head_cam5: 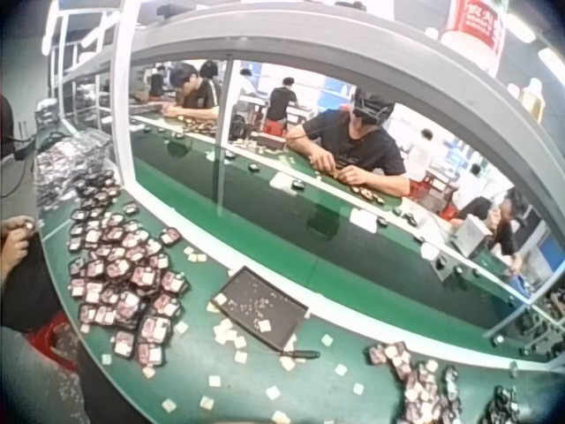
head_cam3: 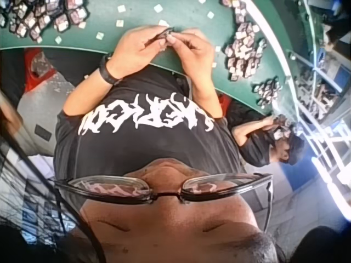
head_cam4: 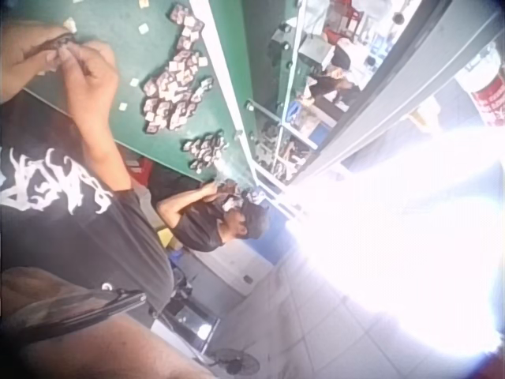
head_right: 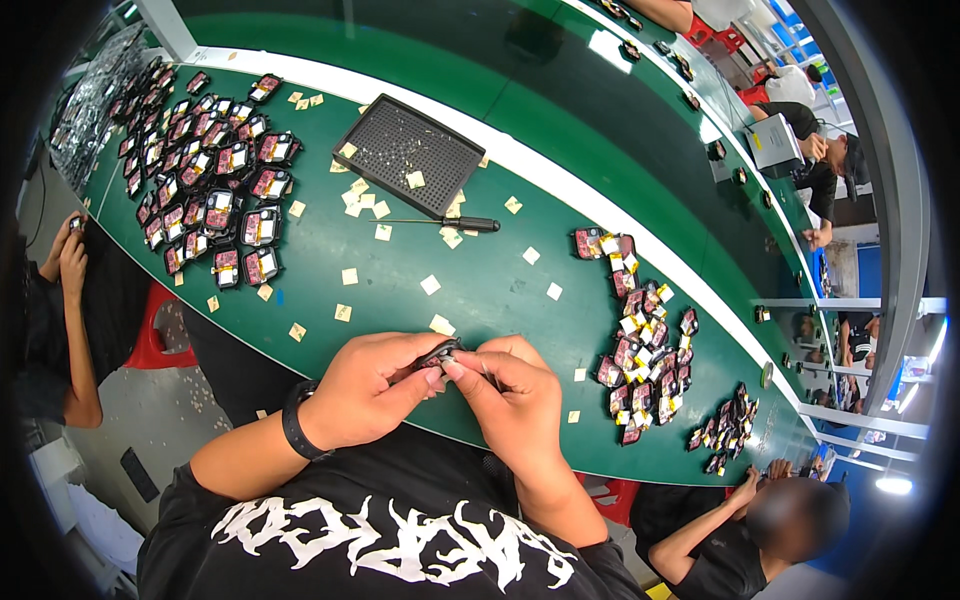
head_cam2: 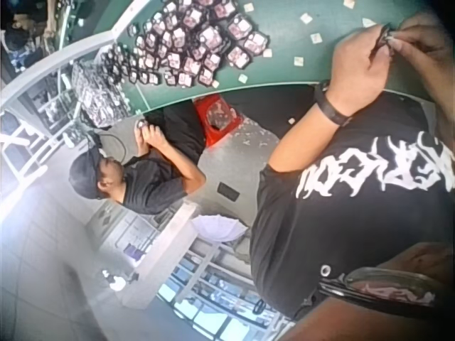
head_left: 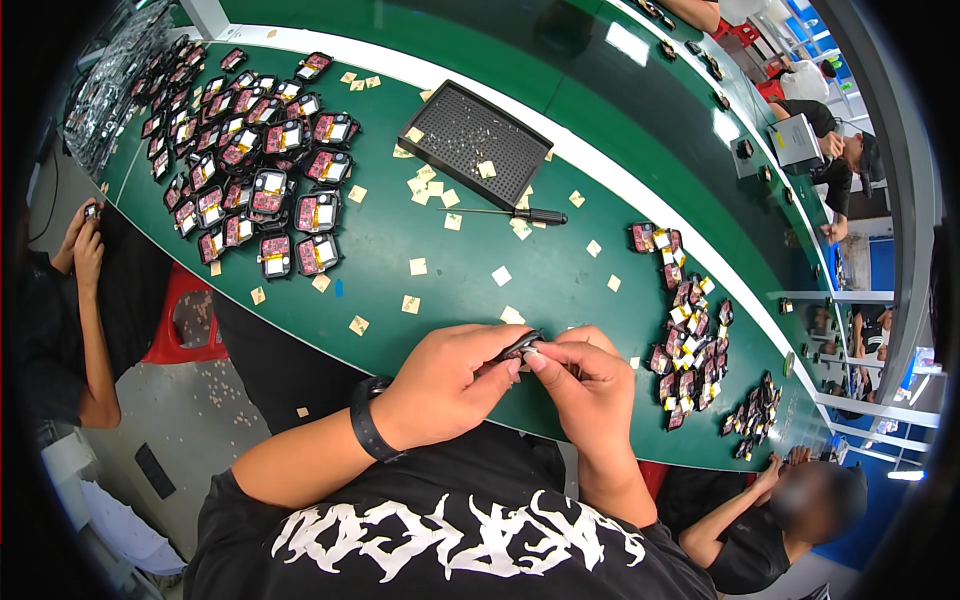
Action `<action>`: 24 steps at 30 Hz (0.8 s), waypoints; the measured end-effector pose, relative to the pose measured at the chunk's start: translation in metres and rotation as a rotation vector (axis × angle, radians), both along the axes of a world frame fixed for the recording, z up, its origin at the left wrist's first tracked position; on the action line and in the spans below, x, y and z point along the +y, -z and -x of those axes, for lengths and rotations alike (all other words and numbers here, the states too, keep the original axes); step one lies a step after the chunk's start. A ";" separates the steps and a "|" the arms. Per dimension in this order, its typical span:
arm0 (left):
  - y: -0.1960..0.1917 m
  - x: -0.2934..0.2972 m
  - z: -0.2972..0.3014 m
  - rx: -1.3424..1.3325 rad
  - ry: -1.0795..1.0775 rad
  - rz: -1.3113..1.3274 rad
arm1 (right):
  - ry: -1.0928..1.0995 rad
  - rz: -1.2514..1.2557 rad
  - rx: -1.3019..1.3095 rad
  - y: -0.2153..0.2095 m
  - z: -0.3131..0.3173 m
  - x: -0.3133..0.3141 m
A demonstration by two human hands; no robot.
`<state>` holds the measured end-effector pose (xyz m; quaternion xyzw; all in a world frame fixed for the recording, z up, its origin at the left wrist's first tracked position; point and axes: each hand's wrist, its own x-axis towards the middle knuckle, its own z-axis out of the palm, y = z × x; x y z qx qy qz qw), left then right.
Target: Assembling small electronic modules on a production line.
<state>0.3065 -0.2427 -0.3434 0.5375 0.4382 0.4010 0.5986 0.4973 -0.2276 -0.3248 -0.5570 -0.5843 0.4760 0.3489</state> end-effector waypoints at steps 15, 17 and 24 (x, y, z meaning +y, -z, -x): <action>0.003 -0.009 0.005 -0.201 0.006 0.202 | -0.080 0.500 0.244 0.002 -0.001 0.011; 0.005 -0.011 0.001 -0.178 -0.037 0.186 | -0.040 0.605 0.300 -0.004 -0.002 0.009; 0.004 -0.016 -0.001 -0.006 -0.148 0.068 | -0.029 0.561 0.531 0.004 -0.001 0.000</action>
